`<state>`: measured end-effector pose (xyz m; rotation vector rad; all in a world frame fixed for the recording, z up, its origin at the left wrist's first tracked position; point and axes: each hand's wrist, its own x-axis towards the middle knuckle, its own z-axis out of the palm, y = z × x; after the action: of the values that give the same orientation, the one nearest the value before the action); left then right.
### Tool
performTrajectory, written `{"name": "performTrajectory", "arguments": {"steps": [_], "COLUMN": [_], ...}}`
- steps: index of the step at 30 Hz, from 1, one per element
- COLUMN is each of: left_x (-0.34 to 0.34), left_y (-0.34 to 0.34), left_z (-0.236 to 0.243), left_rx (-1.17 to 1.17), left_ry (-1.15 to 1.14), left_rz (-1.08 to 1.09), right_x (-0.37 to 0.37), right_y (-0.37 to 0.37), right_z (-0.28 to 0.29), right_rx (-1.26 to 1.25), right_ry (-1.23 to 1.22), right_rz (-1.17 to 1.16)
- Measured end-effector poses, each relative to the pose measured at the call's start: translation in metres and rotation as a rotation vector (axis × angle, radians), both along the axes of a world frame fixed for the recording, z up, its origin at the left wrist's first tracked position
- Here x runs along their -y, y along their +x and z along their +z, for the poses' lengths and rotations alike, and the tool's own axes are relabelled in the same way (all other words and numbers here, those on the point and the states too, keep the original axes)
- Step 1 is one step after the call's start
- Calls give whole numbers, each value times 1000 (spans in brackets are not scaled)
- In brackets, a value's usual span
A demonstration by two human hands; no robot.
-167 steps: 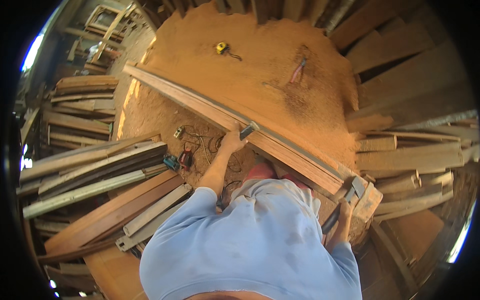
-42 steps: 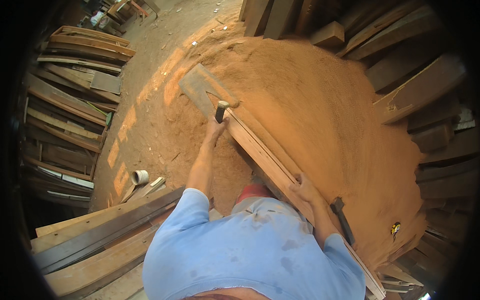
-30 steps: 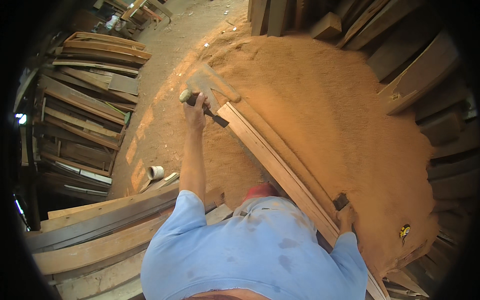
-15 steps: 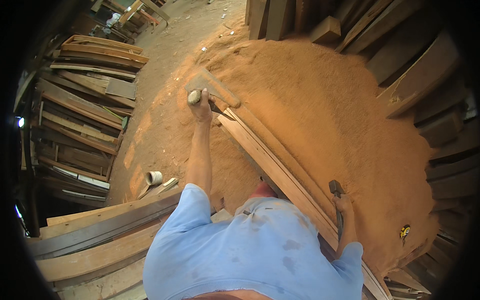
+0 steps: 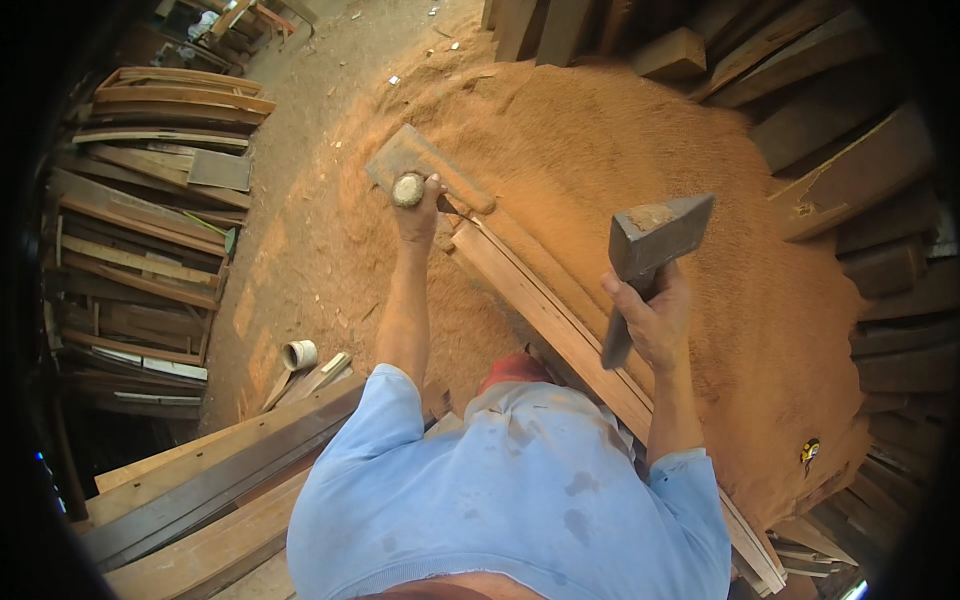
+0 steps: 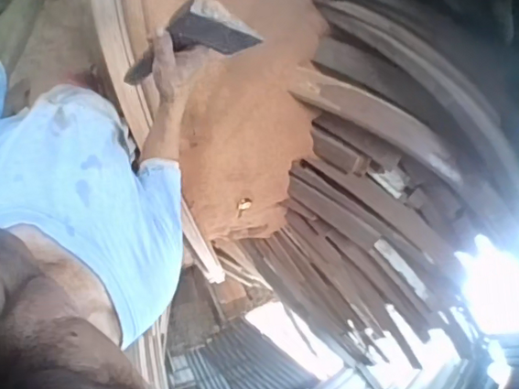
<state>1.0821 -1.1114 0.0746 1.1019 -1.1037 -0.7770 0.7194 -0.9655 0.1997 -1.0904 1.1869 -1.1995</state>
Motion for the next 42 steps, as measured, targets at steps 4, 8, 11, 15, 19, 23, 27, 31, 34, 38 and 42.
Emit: {"name": "performTrajectory", "arguments": {"steps": [4,8,11,15,19,23,27,31,34,38,42], "left_x": [-9,-14,-13,-11,-11,-8,-8,-11,-16,-14,-10], "left_y": [-3,-11,-10,-7,-18,-12,-14,-15,-21,-25,-20], "left_z": [8,7,8,11,16,4,3,4,5,6,-2], "left_rx": [8,192,154,127,144,112,68,130,215,291,161], "left_ry": [58,51,59,86,-16,2,5,46,-30,-120,-35], "left_rz": [-47,-120,-151,-176,-104,-135,-132,-132,-154,-178,-135], "right_x": [17,36,49,64,78,87,92,92,96,101,100], "right_y": [35,56,66,75,82,99,97,92,90,95,96], "right_z": [7,16,30,64,78,101,101,98,100,109,115], "right_rx": [101,32,-38,-70,39,213,223,119,40,62,120], "right_ry": [-32,-52,-82,-273,-505,-648,-704,-711,-737,-796,-807], "right_rz": [45,94,90,42,-21,-64,-86,-79,-107,-108,-99]}}
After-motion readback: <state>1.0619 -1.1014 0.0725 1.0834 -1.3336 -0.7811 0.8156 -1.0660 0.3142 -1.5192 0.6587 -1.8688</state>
